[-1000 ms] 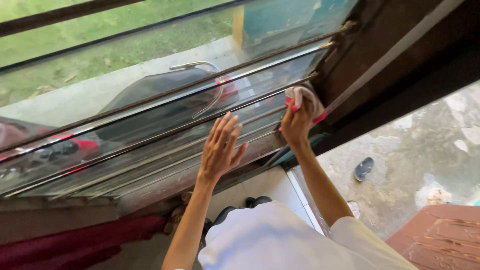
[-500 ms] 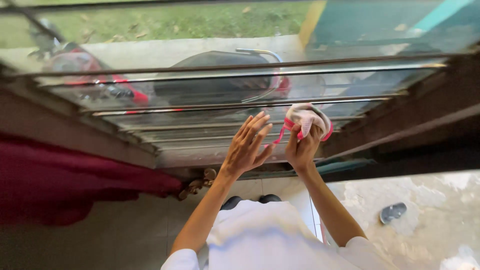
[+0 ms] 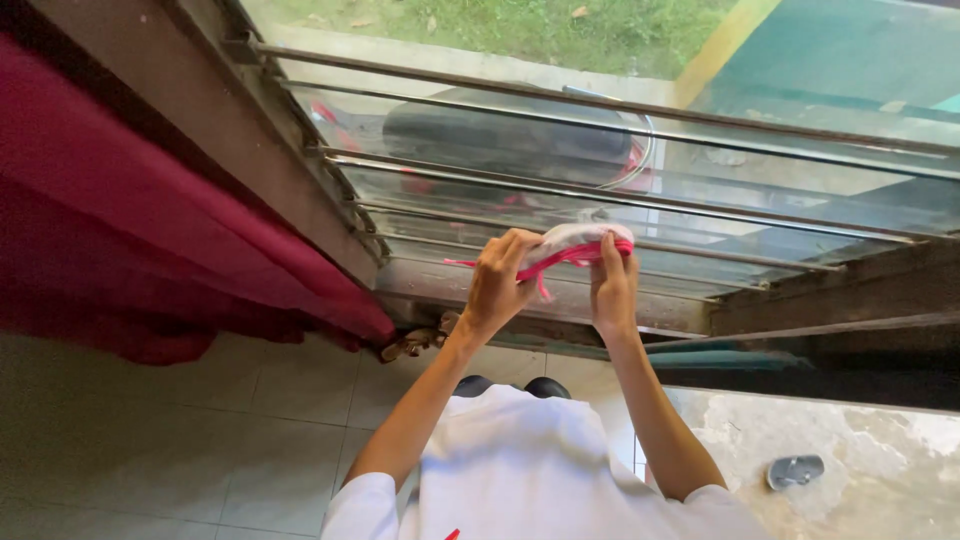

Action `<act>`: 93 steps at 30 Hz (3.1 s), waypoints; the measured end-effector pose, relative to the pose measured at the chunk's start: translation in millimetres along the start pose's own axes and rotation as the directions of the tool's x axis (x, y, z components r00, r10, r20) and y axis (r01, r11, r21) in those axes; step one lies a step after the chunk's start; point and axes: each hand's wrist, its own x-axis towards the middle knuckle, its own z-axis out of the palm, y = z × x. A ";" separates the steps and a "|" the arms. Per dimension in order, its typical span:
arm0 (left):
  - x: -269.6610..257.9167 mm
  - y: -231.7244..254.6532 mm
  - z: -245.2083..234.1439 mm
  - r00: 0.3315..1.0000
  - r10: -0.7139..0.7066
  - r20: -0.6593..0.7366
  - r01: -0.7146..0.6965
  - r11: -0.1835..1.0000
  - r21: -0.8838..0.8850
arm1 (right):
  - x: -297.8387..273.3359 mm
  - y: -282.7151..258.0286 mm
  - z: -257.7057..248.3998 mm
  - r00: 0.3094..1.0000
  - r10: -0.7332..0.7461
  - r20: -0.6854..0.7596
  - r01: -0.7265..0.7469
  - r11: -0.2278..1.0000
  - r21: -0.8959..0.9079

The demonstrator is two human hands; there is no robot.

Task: Cleaning the glass and metal grill of a window with a cloth.

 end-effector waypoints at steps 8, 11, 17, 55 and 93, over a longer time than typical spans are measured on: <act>-24.1 -11.7 0.8 0.964 0.228 0.139 -0.240 0.967 0.081 | -19.8 -8.2 30.0 0.755 0.623 0.203 -0.640 0.633 0.437; -32.5 -10.9 0.0 0.938 0.274 0.214 -0.291 0.955 0.052 | -9.1 27.8 -7.2 0.749 0.641 0.167 -0.647 0.654 0.392; -54.5 -19.9 15.8 0.922 0.181 0.344 -0.192 0.981 -0.003 | -10.0 37.1 -33.6 0.775 0.629 0.058 -0.581 0.674 0.457; -31.0 -4.0 89.4 0.976 -0.058 0.209 -0.039 0.901 0.433 | 20.5 -60.2 -256.9 0.736 -0.676 -0.013 0.105 0.133 -0.986; -74.1 -27.7 173.3 0.855 -0.039 0.517 -0.176 0.916 0.360 | -10.5 -8.5 -261.9 0.939 -0.304 -0.158 -0.122 0.133 -0.984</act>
